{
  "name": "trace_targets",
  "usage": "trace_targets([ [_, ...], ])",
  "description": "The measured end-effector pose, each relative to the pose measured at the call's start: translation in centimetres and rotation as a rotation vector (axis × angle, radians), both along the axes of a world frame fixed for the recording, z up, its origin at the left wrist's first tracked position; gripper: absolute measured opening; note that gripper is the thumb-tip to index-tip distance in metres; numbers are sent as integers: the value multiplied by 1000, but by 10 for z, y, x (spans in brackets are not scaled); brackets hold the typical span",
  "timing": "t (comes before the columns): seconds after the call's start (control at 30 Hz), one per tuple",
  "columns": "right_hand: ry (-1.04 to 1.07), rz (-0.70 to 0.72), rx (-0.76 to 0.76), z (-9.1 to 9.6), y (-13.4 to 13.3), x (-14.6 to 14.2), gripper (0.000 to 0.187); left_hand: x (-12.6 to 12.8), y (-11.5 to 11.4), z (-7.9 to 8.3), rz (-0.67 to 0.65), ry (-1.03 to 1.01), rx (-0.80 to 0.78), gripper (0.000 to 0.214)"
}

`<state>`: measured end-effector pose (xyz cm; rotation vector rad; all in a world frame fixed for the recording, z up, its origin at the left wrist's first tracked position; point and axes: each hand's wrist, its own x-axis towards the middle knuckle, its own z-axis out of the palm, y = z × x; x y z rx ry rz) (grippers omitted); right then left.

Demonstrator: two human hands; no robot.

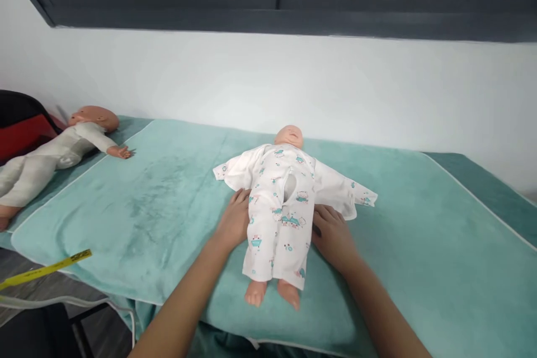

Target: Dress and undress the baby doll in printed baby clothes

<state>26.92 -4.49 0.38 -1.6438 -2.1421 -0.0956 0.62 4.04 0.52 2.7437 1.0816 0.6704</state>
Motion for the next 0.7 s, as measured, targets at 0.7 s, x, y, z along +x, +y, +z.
trace_targets([
  [0.7, 405, -38, -52, 1, -16, 17, 25, -7, -11, 2, 207, -110, -55, 14],
])
